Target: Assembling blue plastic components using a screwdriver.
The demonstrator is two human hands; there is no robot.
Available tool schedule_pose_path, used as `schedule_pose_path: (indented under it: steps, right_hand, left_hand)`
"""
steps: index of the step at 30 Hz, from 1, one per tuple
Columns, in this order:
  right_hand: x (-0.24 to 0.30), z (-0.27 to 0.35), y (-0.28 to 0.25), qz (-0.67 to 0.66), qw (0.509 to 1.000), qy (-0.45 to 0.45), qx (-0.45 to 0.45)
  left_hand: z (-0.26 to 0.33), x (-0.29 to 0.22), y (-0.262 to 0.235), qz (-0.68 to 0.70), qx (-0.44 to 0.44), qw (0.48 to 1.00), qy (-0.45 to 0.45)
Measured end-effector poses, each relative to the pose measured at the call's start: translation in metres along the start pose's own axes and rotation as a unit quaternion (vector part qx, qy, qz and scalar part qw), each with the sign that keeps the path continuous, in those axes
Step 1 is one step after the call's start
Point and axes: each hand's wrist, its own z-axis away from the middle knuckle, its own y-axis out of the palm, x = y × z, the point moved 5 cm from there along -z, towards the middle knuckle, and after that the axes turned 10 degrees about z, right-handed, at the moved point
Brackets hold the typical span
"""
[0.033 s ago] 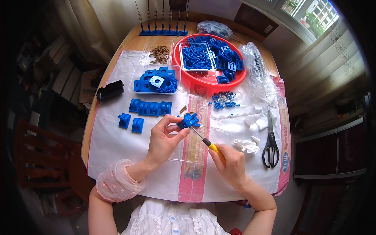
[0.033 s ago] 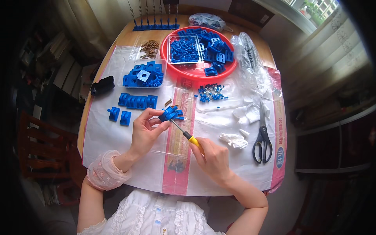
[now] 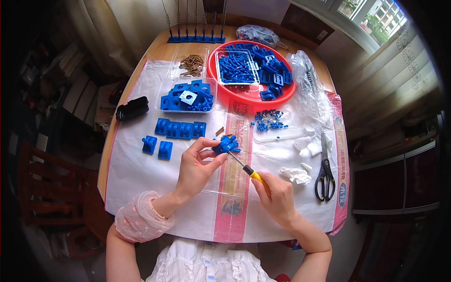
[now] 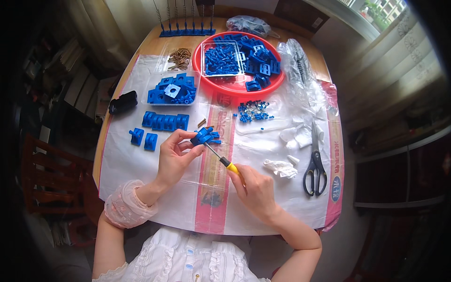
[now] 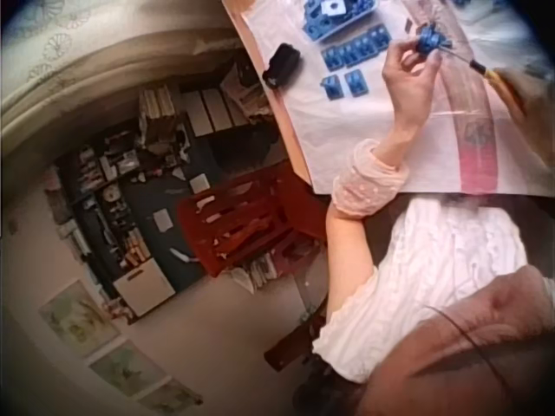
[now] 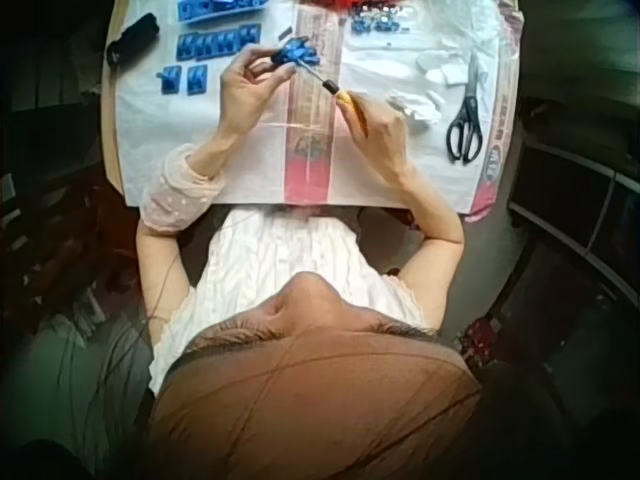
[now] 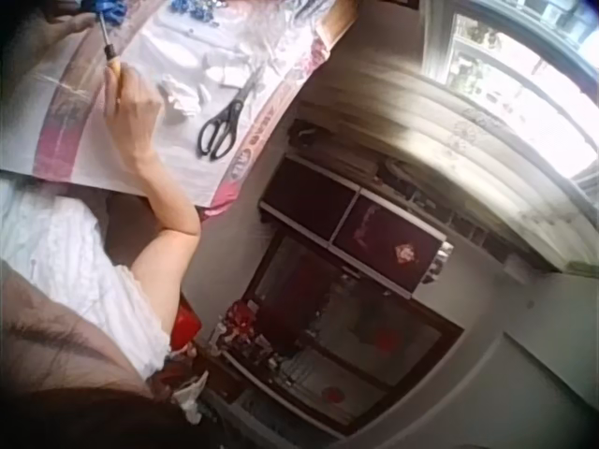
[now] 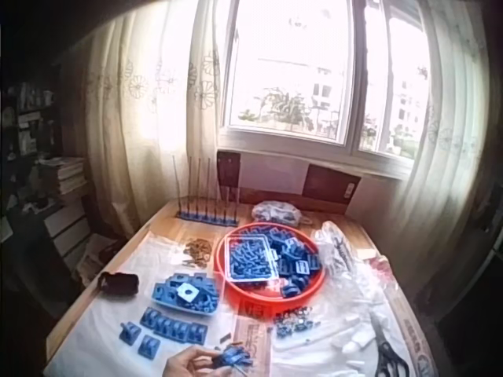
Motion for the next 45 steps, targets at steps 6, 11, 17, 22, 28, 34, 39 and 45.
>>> schedule_pose_path:
  steps: [6, 11, 17, 22, 28, 34, 39, 45]
  right_hand:
    - [0.004, -0.001, 0.001, -0.083, 0.995, 0.038, 0.033]
    - [-0.004, 0.004, 0.005, -0.057, 0.998, 0.005, -0.017]
    - [0.003, 0.001, -0.004, 0.043, 0.999, -0.004, -0.005]
    - [0.002, -0.002, -0.002, -0.005, 1.000, 0.014, 0.019]
    - [-0.005, 0.008, 0.007, -0.083, 0.996, 0.037, 0.016]
    - [0.000, 0.003, 0.000, -0.007, 1.000, -0.027, -0.001]
    - [0.004, -0.001, -0.004, 0.047, 0.998, -0.033, -0.015]
    - [0.002, 0.001, -0.001, 0.058, 0.997, -0.006, 0.043]
  left_hand:
    - [-0.003, -0.001, -0.004, -0.015, -0.010, 1.000, 0.000]
    - [-0.005, 0.000, -0.004, -0.022, -0.010, 1.000, 0.005]
    - [-0.005, -0.001, -0.006, -0.013, -0.017, 1.000, 0.000]
    - [-0.006, 0.000, -0.005, -0.024, -0.010, 1.000, 0.006]
    - [-0.009, 0.000, -0.008, -0.013, -0.019, 1.000, 0.007]
    - [-0.008, -0.002, -0.009, -0.018, -0.019, 1.000, 0.014]
    - [-0.007, -0.002, -0.009, -0.020, -0.023, 0.999, 0.014]
    - [-0.008, -0.001, -0.009, -0.025, -0.018, 0.999, 0.016]
